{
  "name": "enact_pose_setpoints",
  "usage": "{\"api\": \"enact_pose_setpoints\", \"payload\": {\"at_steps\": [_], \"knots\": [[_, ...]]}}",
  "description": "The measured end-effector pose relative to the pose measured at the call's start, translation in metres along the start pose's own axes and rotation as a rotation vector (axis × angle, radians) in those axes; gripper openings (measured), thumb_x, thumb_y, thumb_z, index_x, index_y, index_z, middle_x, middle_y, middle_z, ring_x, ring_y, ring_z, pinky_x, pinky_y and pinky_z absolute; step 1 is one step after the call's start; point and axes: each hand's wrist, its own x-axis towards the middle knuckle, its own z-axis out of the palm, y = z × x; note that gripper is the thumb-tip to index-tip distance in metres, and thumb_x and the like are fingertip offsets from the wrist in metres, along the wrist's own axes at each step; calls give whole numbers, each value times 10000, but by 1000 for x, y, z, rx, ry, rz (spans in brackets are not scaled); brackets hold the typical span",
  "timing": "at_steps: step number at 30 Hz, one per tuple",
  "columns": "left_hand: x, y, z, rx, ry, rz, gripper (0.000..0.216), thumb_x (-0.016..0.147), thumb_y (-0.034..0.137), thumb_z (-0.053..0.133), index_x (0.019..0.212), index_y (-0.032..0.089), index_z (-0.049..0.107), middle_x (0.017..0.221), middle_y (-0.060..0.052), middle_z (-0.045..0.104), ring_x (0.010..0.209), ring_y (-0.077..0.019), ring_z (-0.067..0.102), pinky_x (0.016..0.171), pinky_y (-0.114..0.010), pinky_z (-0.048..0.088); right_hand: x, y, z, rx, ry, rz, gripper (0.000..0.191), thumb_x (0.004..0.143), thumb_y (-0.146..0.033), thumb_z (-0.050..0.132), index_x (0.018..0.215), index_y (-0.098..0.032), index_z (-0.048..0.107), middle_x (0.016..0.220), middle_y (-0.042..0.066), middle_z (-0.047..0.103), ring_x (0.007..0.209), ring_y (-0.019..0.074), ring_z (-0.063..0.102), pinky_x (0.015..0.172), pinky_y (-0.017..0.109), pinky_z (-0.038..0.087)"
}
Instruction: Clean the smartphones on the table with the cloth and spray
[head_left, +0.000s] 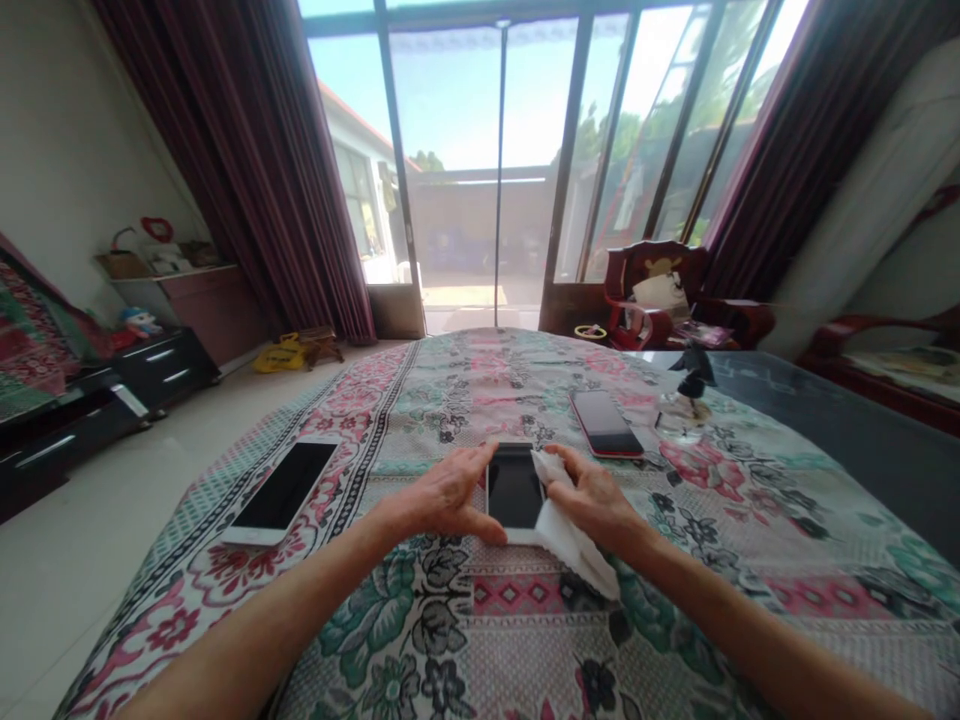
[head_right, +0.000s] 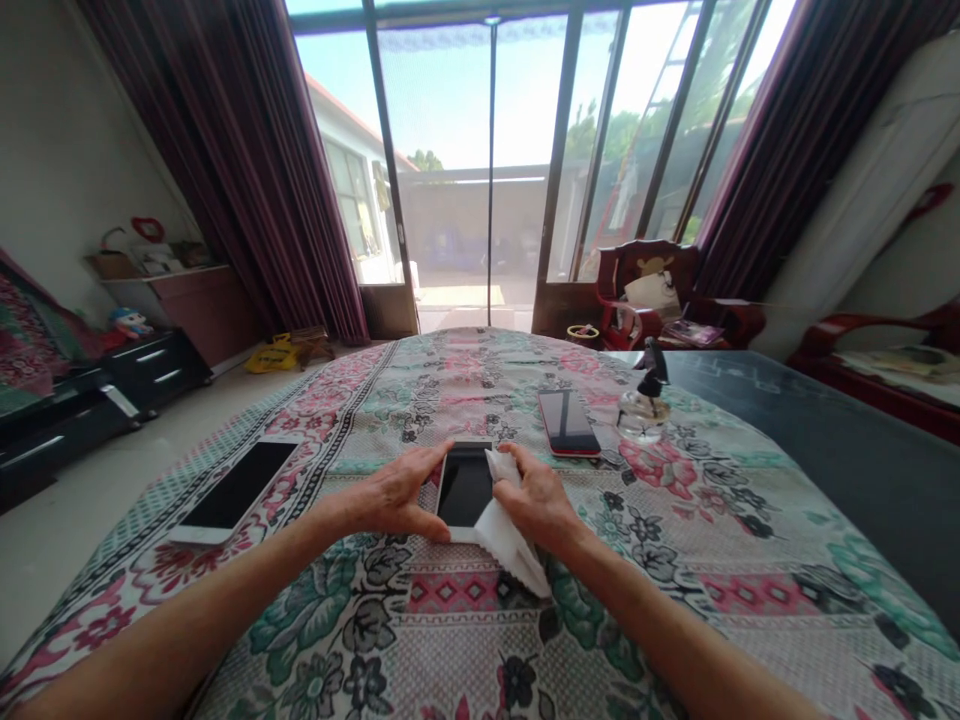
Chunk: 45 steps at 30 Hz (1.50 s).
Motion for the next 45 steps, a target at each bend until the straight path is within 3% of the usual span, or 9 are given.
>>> {"api": "enact_pose_setpoints", "payload": {"at_steps": [4, 8, 11, 19, 28, 32, 36, 45], "knots": [[16, -10, -3, 16, 62, 24, 1019, 580, 559, 780, 1432, 201, 351, 1326, -151, 527, 1219, -334, 480, 1010, -437, 396, 5, 8, -4, 161, -4, 125, 585, 673, -216, 484, 1250, -128, 454, 975, 108, 693, 748, 210, 652, 621, 300, 487], [39, -28, 1, 20, 343, -70, 479, 808, 399, 620, 1223, 161, 589, 1016, -94, 667, 981, -235, 606, 916, -379, 466, 2, 7, -8, 177, 20, 64, 418, 684, -216, 471, 1092, -163, 546, 955, 79, 693, 793, 207, 652, 664, 296, 493], [52, -40, 10, 17, 414, -26, 315, 847, 248, 545, 1134, 159, 641, 1116, -99, 653, 1063, -218, 580, 971, -368, 443, 0, 10, -9, 122, 67, -5, 356, 716, -230, 481, 1052, -185, 593, 995, 61, 691, 858, 213, 652, 751, 319, 500], [52, -51, 8, 15, 273, 147, 260, 889, 232, 494, 1078, 210, 671, 1231, -62, 606, 1186, -227, 512, 1051, -375, 377, 7, 14, -9, -65, 208, -214, 329, 805, -383, 547, 1066, -202, 632, 1110, 101, 641, 1054, 248, 593, 965, 405, 437], [49, -51, 4, -2, 242, 103, 295, 866, 239, 545, 1140, 204, 651, 1269, -67, 584, 1193, -223, 507, 1059, -378, 373, 44, -9, 11, -320, 40, -447, 378, 731, -224, 561, 1097, -162, 629, 1152, 132, 579, 1079, 263, 545, 958, 420, 438], [49, -51, 5, -3, 254, 103, 286, 866, 235, 556, 1133, 205, 654, 1269, -67, 588, 1193, -219, 511, 1060, -376, 375, 36, -9, 16, -477, -4, -488, 350, 784, -302, 585, 1113, -196, 635, 1236, 124, 555, 1130, 311, 495, 967, 474, 404], [51, -55, 8, -32, 273, 115, 286, 848, 220, 578, 1121, 199, 661, 1267, -80, 591, 1177, -223, 529, 1054, -383, 382, 32, -10, 14, -585, 19, -487, 270, 891, -250, 461, 1065, -211, 664, 1207, 111, 572, 1075, 295, 511, 919, 470, 406], [53, -62, 10, -82, 292, 146, 236, 821, 238, 612, 1036, 195, 700, 1215, -78, 614, 1147, -235, 549, 1034, -370, 400, 48, -16, 21, -628, -33, -591, 235, 910, -179, 457, 888, -203, 690, 953, 69, 608, 854, 181, 540, 799, 323, 415]]}}
